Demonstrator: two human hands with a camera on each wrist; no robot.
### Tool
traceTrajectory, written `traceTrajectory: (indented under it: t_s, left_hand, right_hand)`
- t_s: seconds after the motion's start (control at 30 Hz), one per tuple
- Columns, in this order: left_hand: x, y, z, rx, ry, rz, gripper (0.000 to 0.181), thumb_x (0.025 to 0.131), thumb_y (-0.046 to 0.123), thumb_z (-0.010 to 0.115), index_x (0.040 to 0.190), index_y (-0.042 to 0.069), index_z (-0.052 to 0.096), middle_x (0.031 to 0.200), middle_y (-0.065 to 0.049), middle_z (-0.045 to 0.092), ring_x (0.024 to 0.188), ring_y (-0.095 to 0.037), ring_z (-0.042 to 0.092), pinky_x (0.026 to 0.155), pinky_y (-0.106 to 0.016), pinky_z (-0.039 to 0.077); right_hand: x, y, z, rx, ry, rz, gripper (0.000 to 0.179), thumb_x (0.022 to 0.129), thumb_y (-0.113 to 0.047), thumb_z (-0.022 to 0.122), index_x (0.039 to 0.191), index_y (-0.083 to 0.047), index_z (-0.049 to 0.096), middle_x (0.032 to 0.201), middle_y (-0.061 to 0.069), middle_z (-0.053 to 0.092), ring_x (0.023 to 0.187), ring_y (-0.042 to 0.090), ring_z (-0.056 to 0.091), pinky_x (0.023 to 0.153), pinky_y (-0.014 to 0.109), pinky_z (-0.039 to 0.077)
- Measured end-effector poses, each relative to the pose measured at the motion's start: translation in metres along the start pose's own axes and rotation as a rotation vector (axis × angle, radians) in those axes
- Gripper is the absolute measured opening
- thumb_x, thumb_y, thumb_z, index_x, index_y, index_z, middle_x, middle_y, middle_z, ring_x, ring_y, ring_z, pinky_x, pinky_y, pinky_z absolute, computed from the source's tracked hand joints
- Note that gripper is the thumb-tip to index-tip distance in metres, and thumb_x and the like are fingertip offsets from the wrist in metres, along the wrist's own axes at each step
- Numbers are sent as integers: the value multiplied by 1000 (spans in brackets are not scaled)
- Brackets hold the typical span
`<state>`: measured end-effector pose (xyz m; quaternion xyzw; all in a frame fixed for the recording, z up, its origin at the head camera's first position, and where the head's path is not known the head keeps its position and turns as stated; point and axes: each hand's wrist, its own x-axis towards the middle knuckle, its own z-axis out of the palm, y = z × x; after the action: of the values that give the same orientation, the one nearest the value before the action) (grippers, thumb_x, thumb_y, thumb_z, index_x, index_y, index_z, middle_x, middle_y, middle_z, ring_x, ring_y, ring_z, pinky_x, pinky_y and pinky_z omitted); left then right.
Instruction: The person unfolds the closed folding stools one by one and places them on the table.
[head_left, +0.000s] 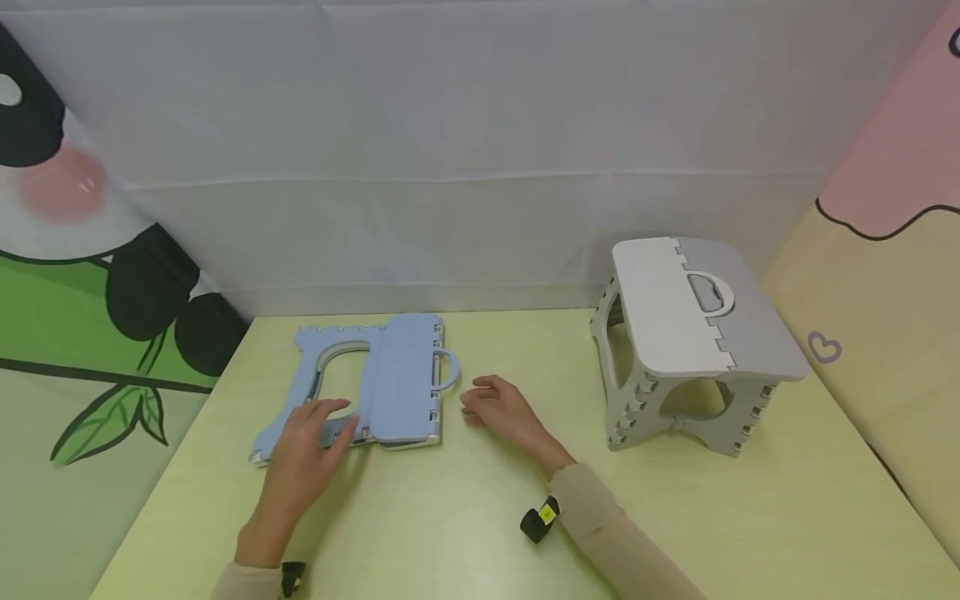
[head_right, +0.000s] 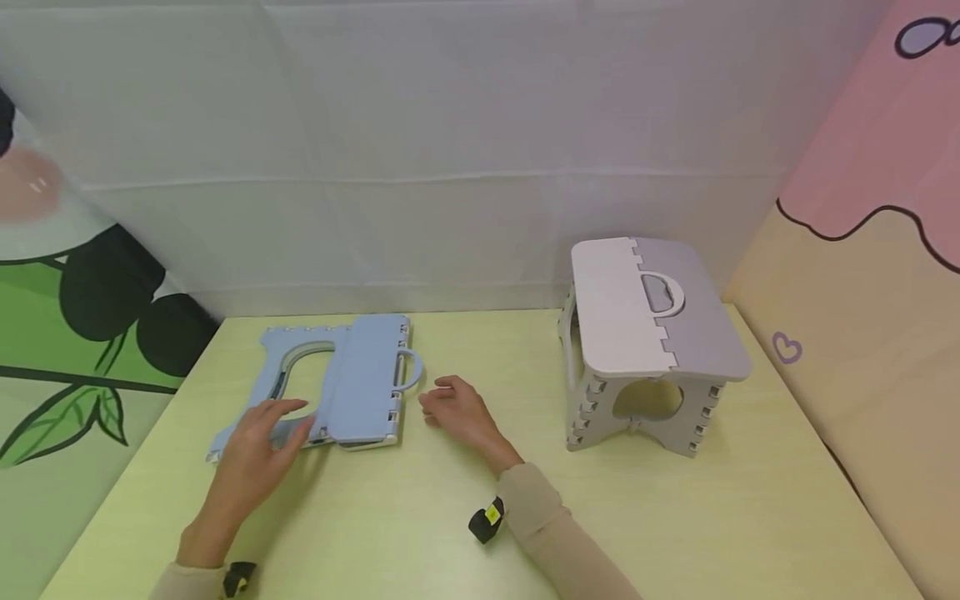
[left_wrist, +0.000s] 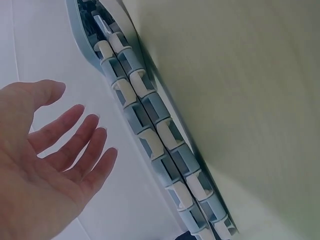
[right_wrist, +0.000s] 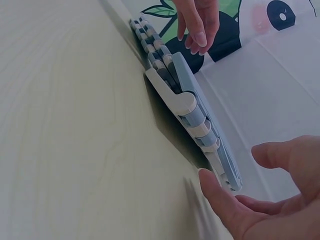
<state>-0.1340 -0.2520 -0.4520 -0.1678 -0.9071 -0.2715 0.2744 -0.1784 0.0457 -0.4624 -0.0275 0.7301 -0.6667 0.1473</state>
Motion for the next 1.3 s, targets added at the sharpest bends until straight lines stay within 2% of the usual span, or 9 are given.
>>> traceTrajectory:
  t_s: [0.33, 0.63, 0.93, 1.3]
  left_hand:
    - [-4, -6, -11, 11, -53, -53, 30, 86, 6, 81, 113, -3, 70, 112, -27, 66, 110, -47, 57, 87, -64, 49]
    - [-7, -16, -17, 43, -129, -92, 35, 89, 12, 80, 118, -4, 69, 120, -28, 65, 116, -48, 56, 92, -65, 47]
    - [-9, -24, -20, 58, -190, -98, 41, 88, 15, 82, 120, -5, 67, 125, -31, 62, 120, -51, 53, 94, -68, 46]
    - [-9, -30, -20, 28, -256, -81, 43, 88, 16, 82, 122, -5, 67, 128, -31, 62, 123, -50, 53, 100, -66, 44]
  right_hand:
    - [3, 1, 13, 40, -7, 10, 52, 102, -16, 64, 142, 11, 45, 124, 23, 66, 109, 34, 71, 91, 35, 59]
    - [10, 4, 23, 61, -13, 17, 52, 103, -14, 63, 143, 12, 43, 126, 25, 64, 108, 34, 71, 89, 35, 60]
    - [15, -1, 34, 61, -11, 33, 56, 102, -16, 65, 145, 11, 41, 127, 24, 65, 101, 31, 74, 88, 34, 60]
    - [13, -7, 38, 63, -21, 53, 56, 103, -19, 65, 145, 9, 40, 128, 24, 64, 108, 32, 70, 92, 38, 59]
